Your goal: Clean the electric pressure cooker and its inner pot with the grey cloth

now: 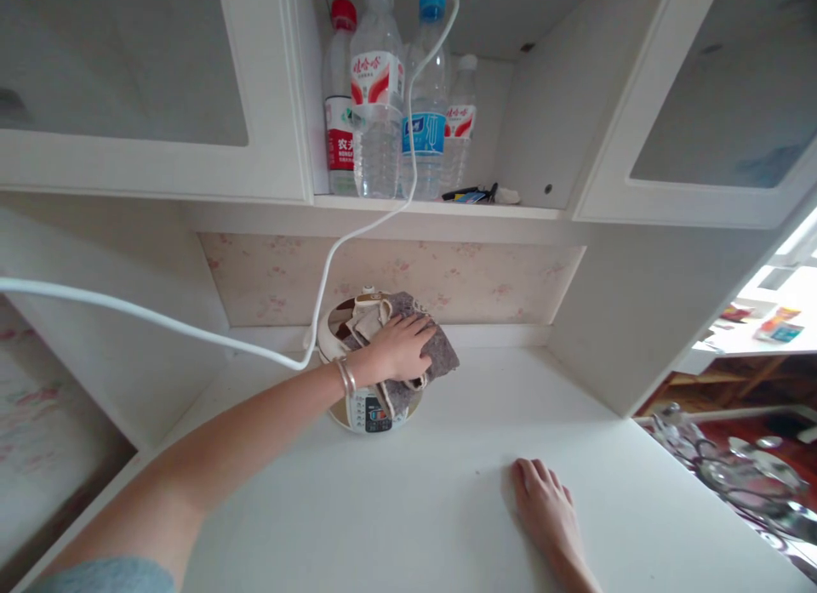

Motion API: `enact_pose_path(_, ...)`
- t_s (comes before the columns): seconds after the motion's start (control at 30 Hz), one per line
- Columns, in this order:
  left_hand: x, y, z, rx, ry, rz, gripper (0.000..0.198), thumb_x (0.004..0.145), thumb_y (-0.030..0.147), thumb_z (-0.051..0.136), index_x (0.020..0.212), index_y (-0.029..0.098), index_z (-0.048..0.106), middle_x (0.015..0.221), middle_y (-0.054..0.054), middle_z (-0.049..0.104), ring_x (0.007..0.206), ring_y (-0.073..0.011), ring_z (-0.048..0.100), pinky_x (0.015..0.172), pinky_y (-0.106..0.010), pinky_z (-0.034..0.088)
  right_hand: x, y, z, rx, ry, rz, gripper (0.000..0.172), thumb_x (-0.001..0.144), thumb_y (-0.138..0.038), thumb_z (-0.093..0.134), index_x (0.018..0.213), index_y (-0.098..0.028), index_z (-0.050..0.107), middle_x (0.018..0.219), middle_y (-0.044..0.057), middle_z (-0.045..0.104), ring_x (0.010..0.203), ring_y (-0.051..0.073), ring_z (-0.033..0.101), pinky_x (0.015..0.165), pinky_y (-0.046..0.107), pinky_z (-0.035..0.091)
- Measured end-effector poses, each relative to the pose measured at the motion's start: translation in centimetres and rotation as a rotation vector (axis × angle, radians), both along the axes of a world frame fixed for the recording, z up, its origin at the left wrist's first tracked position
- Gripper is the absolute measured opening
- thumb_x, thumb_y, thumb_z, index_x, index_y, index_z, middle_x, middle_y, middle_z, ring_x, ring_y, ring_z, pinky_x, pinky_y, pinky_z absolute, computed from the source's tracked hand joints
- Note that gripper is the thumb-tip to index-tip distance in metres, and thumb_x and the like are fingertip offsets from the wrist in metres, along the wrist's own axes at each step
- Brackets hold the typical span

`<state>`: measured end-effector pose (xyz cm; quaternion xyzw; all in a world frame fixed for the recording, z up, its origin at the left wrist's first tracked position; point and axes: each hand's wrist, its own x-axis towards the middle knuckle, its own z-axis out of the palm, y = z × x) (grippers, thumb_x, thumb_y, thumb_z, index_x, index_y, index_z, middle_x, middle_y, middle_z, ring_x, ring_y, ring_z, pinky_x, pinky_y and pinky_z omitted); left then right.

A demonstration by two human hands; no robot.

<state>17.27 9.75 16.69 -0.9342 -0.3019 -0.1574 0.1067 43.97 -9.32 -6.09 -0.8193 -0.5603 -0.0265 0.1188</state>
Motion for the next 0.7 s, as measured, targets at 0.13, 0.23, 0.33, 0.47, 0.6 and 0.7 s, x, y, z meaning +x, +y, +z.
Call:
enact_pose_path(0.13, -5.2, -3.1, -0.6, 0.073, -0.087, 0.028, 0.055, 0.086, 0.034, 0.042, 0.14, 0.022, 0.038, 0.147, -0.006, 0.037, 0.134, -0.0231, 0.033, 0.113, -0.041, 0.02, -0.2, -0.1, 0.0, 0.006, -0.019, 0.02, 0.031, 0.094, -0.033, 0.031, 0.104, -0.025, 0.058, 0.109, 0.007, 0.059, 0.102, 0.022, 0.052, 0.085, 0.035, 0.035)
enact_pose_path(0.23, -9.0, -3.8, -1.6, 0.109, -0.127, 0.077, 0.054, 0.084, 0.029, 0.042, 0.138, 0.021, 0.041, 0.146, -0.005, 0.039, 0.134, -0.022, 0.034, 0.115, -0.041, 0.018, -0.4, -0.1, -0.2, 0.015, -0.045, 0.023, 0.03, 0.094, -0.033, 0.03, 0.105, -0.025, 0.057, 0.108, 0.007, 0.059, 0.102, 0.022, 0.052, 0.085, 0.035, 0.035)
enact_pose_path(0.33, -12.5, -2.7, -2.8, 0.113, -0.184, 0.112, 0.055, 0.081, 0.022, 0.041, 0.136, 0.019, 0.043, 0.144, -0.006, 0.041, 0.135, -0.0219, 0.033, 0.116, -0.042, 0.019, -0.4, 0.0, -0.4, 0.021, -0.068, 0.027, 0.029, 0.094, -0.031, 0.03, 0.105, -0.024, 0.056, 0.107, 0.007, 0.059, 0.1, 0.022, 0.052, 0.083, 0.035, 0.035)
enact_pose_path(0.47, -15.1, 0.9, -3.5, 0.005, -0.311, 0.158, 0.054, 0.084, 0.021, 0.032, 0.136, 0.017, 0.042, 0.143, -0.006, 0.043, 0.133, -0.0197, 0.036, 0.113, -0.038, 0.028, -0.4, 0.1, -0.4, 0.024, -0.089, 0.027, 0.028, 0.095, -0.031, 0.031, 0.105, -0.024, 0.056, 0.106, 0.007, 0.059, 0.098, 0.022, 0.053, 0.082, 0.035, 0.034)
enact_pose_path(0.6, -14.5, 4.9, -1.6, -0.189, -0.388, 0.299, 0.051, 0.09, 0.03, 0.023, 0.134, 0.015, 0.045, 0.138, -0.007, 0.05, 0.126, -0.0188, 0.046, 0.108, -0.035, 0.034, -0.4, 0.2, -0.2, 0.032, -0.099, 0.033, 0.028, 0.095, -0.032, 0.03, 0.104, -0.024, 0.056, 0.104, 0.007, 0.059, 0.097, 0.022, 0.052, 0.082, 0.035, 0.034)
enact_pose_path(0.7, -12.9, 7.4, 0.4, -0.285, -0.344, 0.352, 0.051, 0.09, 0.037, 0.028, 0.131, 0.016, 0.05, 0.137, -0.008, 0.051, 0.125, -0.0203, 0.047, 0.108, -0.034, 0.032, -0.4, 0.1, -0.1, 0.03, -0.096, 0.032, 0.029, 0.096, -0.032, 0.029, 0.103, -0.024, 0.056, 0.103, 0.006, 0.059, 0.097, 0.022, 0.052, 0.083, 0.035, 0.033)
